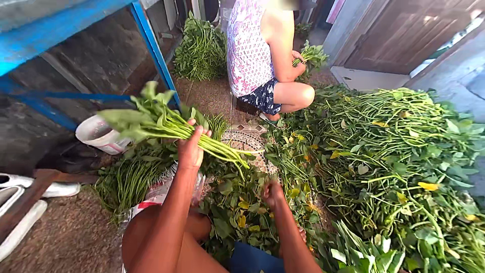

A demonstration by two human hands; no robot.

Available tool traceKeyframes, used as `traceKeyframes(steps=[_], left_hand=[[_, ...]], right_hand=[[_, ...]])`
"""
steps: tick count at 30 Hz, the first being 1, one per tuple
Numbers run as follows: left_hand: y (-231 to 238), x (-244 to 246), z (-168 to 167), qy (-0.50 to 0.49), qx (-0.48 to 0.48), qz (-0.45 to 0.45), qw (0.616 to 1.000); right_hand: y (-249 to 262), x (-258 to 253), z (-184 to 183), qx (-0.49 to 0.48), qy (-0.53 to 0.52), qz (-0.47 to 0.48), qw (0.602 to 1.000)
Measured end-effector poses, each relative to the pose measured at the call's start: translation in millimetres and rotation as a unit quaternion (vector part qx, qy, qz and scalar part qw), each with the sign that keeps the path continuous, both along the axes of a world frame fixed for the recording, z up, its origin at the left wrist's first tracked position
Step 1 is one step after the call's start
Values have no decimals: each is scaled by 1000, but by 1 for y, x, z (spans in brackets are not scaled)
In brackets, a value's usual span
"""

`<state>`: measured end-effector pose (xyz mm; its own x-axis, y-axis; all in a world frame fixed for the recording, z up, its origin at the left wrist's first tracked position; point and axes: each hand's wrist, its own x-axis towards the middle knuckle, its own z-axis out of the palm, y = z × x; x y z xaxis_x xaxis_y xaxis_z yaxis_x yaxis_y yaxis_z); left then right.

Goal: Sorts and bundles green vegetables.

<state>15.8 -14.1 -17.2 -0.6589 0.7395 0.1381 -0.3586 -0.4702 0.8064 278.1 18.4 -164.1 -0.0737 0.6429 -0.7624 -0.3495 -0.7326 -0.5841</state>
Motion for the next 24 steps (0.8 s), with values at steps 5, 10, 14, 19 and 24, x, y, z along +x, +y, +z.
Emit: traceKeyframes(steps=[5,10,14,19,24], left_hand=[[2,28,-23,260,-247,-206,910],[-13,86,-45,293,-320,-469,769],[-21,102,-43,55,-320,-497,804],[-12,102,-33,-38,-331,-395,856],[13,99,-23,-74,-336,-277,897]], right_hand=[[9,13,44,156,-136,345,915],[32,-39,135,394,-130,294,861],[73,-62,79,295,-15,270,917],[33,-19,-101,249,-256,386,851],[-36,44,112,259,-205,703,630]])
